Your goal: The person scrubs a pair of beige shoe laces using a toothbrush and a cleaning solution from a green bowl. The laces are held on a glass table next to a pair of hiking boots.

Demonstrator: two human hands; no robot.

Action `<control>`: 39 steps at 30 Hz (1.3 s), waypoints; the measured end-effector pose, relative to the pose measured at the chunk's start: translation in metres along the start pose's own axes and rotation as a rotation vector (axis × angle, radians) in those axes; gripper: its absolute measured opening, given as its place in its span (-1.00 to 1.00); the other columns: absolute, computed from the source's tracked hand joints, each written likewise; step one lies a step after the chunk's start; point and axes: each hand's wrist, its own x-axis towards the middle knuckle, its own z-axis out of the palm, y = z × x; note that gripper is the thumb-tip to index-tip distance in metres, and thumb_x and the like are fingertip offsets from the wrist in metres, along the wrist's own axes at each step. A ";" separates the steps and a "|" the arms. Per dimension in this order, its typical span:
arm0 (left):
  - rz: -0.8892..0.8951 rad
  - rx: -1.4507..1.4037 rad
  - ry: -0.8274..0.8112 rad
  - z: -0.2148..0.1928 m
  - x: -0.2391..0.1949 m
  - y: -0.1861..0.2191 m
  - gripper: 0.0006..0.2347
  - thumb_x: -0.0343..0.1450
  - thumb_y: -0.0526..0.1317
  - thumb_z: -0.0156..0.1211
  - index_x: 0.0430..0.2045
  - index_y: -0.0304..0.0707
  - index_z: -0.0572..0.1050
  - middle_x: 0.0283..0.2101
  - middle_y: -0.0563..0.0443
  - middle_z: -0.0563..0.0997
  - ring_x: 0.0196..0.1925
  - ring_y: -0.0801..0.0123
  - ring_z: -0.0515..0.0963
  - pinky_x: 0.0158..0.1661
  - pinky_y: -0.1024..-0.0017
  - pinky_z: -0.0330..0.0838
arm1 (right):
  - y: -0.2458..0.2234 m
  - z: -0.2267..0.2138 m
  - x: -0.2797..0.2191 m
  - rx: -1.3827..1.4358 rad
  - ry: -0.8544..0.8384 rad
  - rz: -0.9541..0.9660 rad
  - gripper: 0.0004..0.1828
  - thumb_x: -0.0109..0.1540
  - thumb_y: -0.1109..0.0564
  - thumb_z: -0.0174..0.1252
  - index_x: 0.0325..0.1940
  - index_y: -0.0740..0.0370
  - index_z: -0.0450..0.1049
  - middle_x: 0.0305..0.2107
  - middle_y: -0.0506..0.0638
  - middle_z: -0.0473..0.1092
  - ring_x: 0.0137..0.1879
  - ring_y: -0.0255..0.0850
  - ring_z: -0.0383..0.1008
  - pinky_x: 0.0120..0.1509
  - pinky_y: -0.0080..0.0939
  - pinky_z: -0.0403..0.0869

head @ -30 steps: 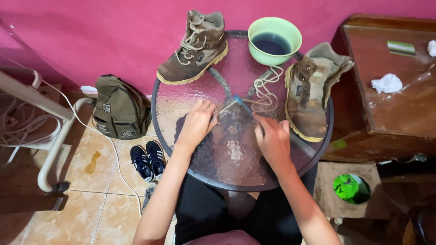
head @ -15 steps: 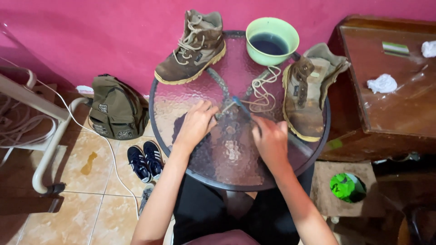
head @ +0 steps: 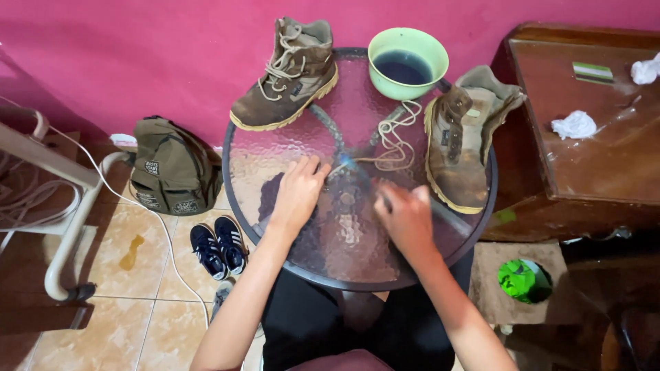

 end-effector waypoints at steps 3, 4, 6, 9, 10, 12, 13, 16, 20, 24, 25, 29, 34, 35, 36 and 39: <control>-0.026 -0.004 -0.051 0.002 0.000 0.002 -0.78 0.35 -0.16 0.27 -0.17 -0.03 0.47 -0.13 0.05 0.50 -0.05 0.28 0.45 -0.05 0.38 0.31 | 0.012 -0.003 -0.001 -0.008 0.032 0.048 -0.71 0.15 0.03 0.28 -0.04 -0.15 0.64 -0.32 -0.15 0.58 -0.17 -0.26 0.60 0.12 -0.22 0.38; -0.034 -0.005 -0.052 -0.002 -0.001 0.003 -0.78 0.35 -0.16 0.27 -0.17 -0.03 0.47 -0.13 0.05 0.50 -0.05 0.28 0.45 -0.05 0.38 0.31 | 0.000 -0.008 0.004 -0.006 0.027 0.042 -0.71 0.15 0.03 0.28 -0.04 -0.15 0.64 -0.32 -0.15 0.58 -0.17 -0.26 0.60 0.12 -0.22 0.38; -0.001 0.034 0.059 -0.008 0.003 0.007 -0.83 0.37 -0.16 0.21 -0.22 -0.08 0.49 -0.15 0.00 0.51 -0.13 0.26 0.46 -0.14 0.36 0.28 | -0.021 -0.020 0.011 0.192 -0.017 -0.013 -0.78 0.16 0.08 0.30 -0.11 -0.09 0.65 -0.32 -0.16 0.61 -0.14 -0.22 0.63 0.04 -0.20 0.38; -0.034 0.015 0.153 -0.019 0.008 0.014 -0.87 0.40 -0.12 0.11 -0.34 -0.11 0.50 -0.24 -0.01 0.48 -0.24 0.26 0.46 -0.21 0.35 0.27 | -0.018 -0.013 0.011 0.064 0.029 0.020 -0.82 0.20 0.04 0.27 -0.11 -0.07 0.65 -0.36 -0.11 0.60 -0.21 -0.20 0.62 0.05 -0.19 0.39; -0.034 0.019 0.156 -0.016 0.009 0.013 -0.87 0.40 -0.12 0.11 -0.34 -0.11 0.50 -0.24 -0.01 0.48 -0.24 0.26 0.46 -0.21 0.35 0.27 | -0.012 -0.011 0.008 0.065 0.034 0.017 -0.82 0.20 0.04 0.27 -0.11 -0.07 0.65 -0.36 -0.11 0.60 -0.21 -0.20 0.62 0.05 -0.19 0.39; -0.022 0.040 0.152 -0.011 0.008 0.011 -0.86 0.43 -0.12 0.10 -0.27 -0.10 0.53 -0.22 -0.01 0.52 -0.22 0.26 0.49 -0.19 0.34 0.29 | 0.000 -0.008 0.002 -0.008 0.090 0.029 -0.74 0.17 0.07 0.27 -0.06 -0.17 0.63 -0.31 -0.18 0.59 -0.21 -0.26 0.60 0.04 -0.23 0.38; -0.024 0.042 0.154 -0.007 0.007 0.009 -0.86 0.43 -0.12 0.10 -0.27 -0.10 0.53 -0.22 -0.01 0.52 -0.22 0.26 0.49 -0.19 0.34 0.29 | -0.004 -0.007 0.002 -0.006 0.091 0.026 -0.74 0.17 0.07 0.27 -0.06 -0.17 0.63 -0.31 -0.18 0.59 -0.21 -0.26 0.60 0.04 -0.23 0.38; -0.043 0.049 0.117 0.006 0.007 0.007 -0.89 0.47 -0.15 0.04 -0.25 -0.07 0.50 -0.20 0.03 0.53 -0.18 0.30 0.49 -0.15 0.36 0.28 | -0.002 -0.005 0.001 0.058 0.076 -0.012 -0.81 0.15 0.05 0.30 -0.15 -0.14 0.65 -0.38 -0.17 0.59 -0.25 -0.24 0.61 0.03 -0.24 0.40; -0.036 0.043 0.147 0.021 0.004 0.000 -0.84 0.43 -0.19 0.08 -0.20 -0.21 0.50 -0.15 -0.07 0.55 -0.14 0.23 0.52 -0.18 0.35 0.30 | 0.009 -0.007 0.002 -0.058 0.104 0.028 -0.70 0.10 0.08 0.34 -0.08 -0.16 0.64 -0.39 -0.17 0.58 -0.24 -0.26 0.59 0.07 -0.20 0.39; -0.035 0.027 0.136 0.023 0.003 0.000 -0.82 0.43 -0.20 0.08 -0.17 -0.28 0.48 -0.16 -0.10 0.53 -0.13 0.20 0.52 -0.17 0.33 0.31 | -0.029 -0.012 0.009 0.134 0.076 -0.020 -0.81 0.15 0.08 0.32 -0.16 -0.15 0.63 -0.37 -0.24 0.60 -0.18 -0.34 0.62 0.07 -0.24 0.41; -0.032 0.027 0.135 0.023 0.003 0.001 -0.82 0.43 -0.20 0.08 -0.17 -0.28 0.48 -0.16 -0.10 0.53 -0.13 0.20 0.52 -0.17 0.33 0.31 | -0.017 -0.006 0.005 0.134 0.077 -0.017 -0.81 0.15 0.08 0.32 -0.16 -0.15 0.63 -0.37 -0.24 0.60 -0.18 -0.34 0.62 0.07 -0.24 0.41; -0.051 -0.022 0.106 0.021 0.002 -0.002 -0.78 0.42 -0.21 0.08 -0.11 -0.29 0.44 -0.15 -0.12 0.54 -0.12 0.16 0.54 -0.15 0.31 0.32 | 0.004 -0.001 0.002 0.041 0.136 -0.031 -0.74 0.11 0.11 0.34 -0.11 -0.11 0.63 -0.34 -0.17 0.57 -0.18 -0.29 0.60 0.06 -0.24 0.41; -0.032 -0.044 0.103 0.018 0.001 -0.001 -0.75 0.38 -0.24 0.12 -0.09 -0.27 0.41 -0.16 -0.10 0.53 -0.11 0.14 0.54 -0.13 0.30 0.33 | -0.008 -0.005 0.003 0.112 0.047 -0.011 -0.76 0.14 0.08 0.29 -0.10 -0.11 0.63 -0.33 -0.16 0.59 -0.14 -0.27 0.62 0.09 -0.21 0.38; -0.042 -0.050 0.108 0.017 0.001 -0.001 -0.76 0.38 -0.24 0.12 -0.10 -0.26 0.42 -0.17 -0.10 0.54 -0.11 0.14 0.55 -0.13 0.30 0.34 | -0.001 -0.003 0.003 0.048 0.062 0.003 -0.73 0.14 0.08 0.30 -0.07 -0.14 0.63 -0.34 -0.19 0.58 -0.15 -0.31 0.61 0.07 -0.23 0.37; -0.051 -0.057 0.112 0.016 0.001 -0.002 -0.78 0.38 -0.23 0.12 -0.11 -0.25 0.44 -0.17 -0.10 0.55 -0.11 0.15 0.55 -0.12 0.30 0.34 | 0.007 -0.001 0.002 -0.016 0.077 0.017 -0.70 0.15 0.07 0.31 -0.03 -0.18 0.62 -0.35 -0.22 0.57 -0.15 -0.34 0.60 0.05 -0.24 0.36; -0.043 -0.085 0.107 0.006 0.005 -0.001 -0.84 0.35 -0.23 0.15 -0.24 -0.18 0.47 -0.23 -0.03 0.52 -0.14 0.17 0.52 -0.13 0.29 0.33 | -0.010 -0.003 0.006 0.186 0.039 -0.024 -0.71 0.11 0.06 0.36 -0.08 -0.15 0.63 -0.28 -0.21 0.60 -0.10 -0.33 0.61 0.06 -0.26 0.37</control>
